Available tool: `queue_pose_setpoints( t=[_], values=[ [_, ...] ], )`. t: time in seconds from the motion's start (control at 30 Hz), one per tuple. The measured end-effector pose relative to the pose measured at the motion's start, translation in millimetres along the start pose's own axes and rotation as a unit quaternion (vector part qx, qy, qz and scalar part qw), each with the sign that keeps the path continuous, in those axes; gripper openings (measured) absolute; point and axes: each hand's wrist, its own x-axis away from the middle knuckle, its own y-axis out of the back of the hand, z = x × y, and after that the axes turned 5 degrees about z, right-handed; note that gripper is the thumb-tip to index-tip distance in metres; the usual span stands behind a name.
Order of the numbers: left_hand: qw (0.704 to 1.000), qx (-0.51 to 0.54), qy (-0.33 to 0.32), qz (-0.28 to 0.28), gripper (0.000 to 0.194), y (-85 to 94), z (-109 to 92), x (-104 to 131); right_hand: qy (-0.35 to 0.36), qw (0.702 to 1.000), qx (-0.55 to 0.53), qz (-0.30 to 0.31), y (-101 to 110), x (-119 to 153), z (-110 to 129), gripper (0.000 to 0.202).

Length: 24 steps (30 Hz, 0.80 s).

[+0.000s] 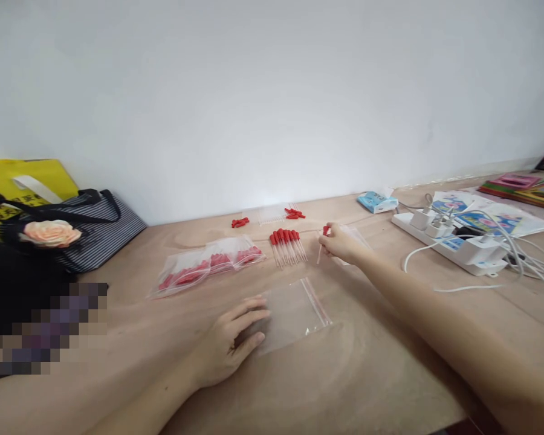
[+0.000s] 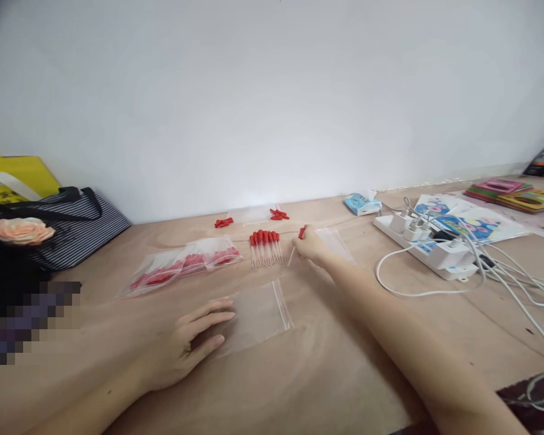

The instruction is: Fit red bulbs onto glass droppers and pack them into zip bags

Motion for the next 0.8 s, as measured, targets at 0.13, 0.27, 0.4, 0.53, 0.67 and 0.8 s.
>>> queue_pose_setpoints(
  t=[0.13,0.27,0.4,0.53,0.67,0.8],
  values=[
    [0.999,-0.03,-0.004,0.035,0.033,4.1,3,4,-0.021,0.988,-0.156,-0.008,4,43,-11,0.061],
    [0.997,-0.051,-0.003,0.063,0.035,3.2,3,0,-0.021,0.969,-0.246,-0.017,-8,65,-12,0.06],
    [0.997,-0.052,0.001,0.055,0.035,2.6,3,-1,-0.026,0.96,-0.28,-0.002,-15,68,-11,0.057],
    [0.996,-0.057,0.007,0.069,0.038,3.3,2,-3,-0.048,0.938,-0.342,0.014,-16,73,-8,0.041],
    [0.997,-0.051,0.013,0.056,0.038,1.1,1,-5,-0.071,0.916,-0.39,0.059,-17,81,-2,0.028],
    [0.998,-0.048,0.0,0.04,0.037,-2.3,2,-8,-0.062,0.912,-0.387,0.12,-12,83,-3,0.035]
  ],
)
